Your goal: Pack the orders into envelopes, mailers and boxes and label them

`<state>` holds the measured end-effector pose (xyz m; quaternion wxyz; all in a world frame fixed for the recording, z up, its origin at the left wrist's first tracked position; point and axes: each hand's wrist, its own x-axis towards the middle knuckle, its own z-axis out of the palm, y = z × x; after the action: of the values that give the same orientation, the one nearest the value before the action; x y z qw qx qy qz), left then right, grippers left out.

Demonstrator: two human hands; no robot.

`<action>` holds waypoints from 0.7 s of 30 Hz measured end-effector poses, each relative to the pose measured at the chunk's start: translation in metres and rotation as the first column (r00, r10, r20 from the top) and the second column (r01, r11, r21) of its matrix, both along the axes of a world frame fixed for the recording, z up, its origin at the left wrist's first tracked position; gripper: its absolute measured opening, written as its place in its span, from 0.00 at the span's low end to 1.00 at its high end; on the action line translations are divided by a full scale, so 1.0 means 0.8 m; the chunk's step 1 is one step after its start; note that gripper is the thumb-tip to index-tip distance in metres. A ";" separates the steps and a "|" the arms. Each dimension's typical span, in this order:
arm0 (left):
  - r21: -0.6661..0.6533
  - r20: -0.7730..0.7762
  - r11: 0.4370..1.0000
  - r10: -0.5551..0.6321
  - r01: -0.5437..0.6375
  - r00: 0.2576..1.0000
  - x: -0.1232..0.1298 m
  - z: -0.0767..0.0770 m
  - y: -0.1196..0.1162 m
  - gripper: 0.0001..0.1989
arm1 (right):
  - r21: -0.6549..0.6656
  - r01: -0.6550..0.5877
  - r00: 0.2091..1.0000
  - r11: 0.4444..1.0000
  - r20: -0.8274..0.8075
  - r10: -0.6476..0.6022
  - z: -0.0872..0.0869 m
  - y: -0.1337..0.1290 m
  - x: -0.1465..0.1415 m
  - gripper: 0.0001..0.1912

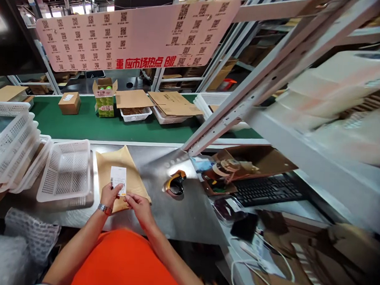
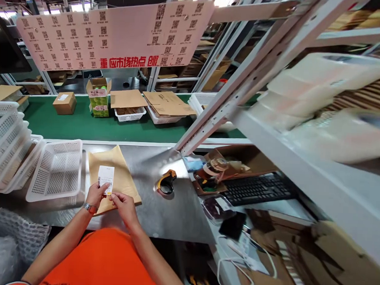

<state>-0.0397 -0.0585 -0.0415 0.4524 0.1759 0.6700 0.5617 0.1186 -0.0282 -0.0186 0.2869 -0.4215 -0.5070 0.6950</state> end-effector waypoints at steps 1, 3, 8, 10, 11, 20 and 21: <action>-0.023 -0.031 0.999 -0.029 0.028 0.999 0.002 -0.003 -0.001 0.37 | 0.004 0.006 1.000 1.000 -0.003 -0.006 0.000 0.001 0.002 0.34; -0.091 -0.136 0.995 -0.052 0.039 0.989 0.007 -0.006 -0.004 0.40 | 0.018 0.021 1.000 1.000 -0.005 -0.021 -0.001 0.003 0.005 0.35; 0.040 -0.372 0.987 -0.129 0.155 0.919 0.023 0.007 -0.023 0.30 | 0.060 0.057 0.998 0.997 0.006 -0.057 -0.003 0.009 0.017 0.36; 0.085 -0.369 0.949 -0.254 0.305 0.894 0.028 0.015 -0.027 0.24 | 0.091 0.044 0.999 0.995 0.004 -0.045 -0.003 0.012 0.022 0.34; 0.078 -0.354 0.937 -0.294 0.342 0.888 0.031 0.018 -0.027 0.22 | 0.105 0.036 0.999 0.994 0.006 -0.037 -0.003 0.013 0.025 0.33; 0.043 -0.225 0.865 -0.480 0.501 0.848 0.064 0.018 0.002 0.26 | 0.049 0.066 0.998 0.997 0.016 -0.066 -0.021 0.010 0.084 0.29; 0.037 -0.209 0.841 -0.521 0.539 0.827 0.070 0.017 0.005 0.26 | 0.039 0.092 0.996 0.995 0.004 -0.092 -0.024 0.009 0.091 0.30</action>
<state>0.0162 -0.0548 -0.0276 0.5154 0.4292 0.6078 0.4252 0.1911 -0.0210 -0.0378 0.3255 -0.4407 -0.5011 0.6699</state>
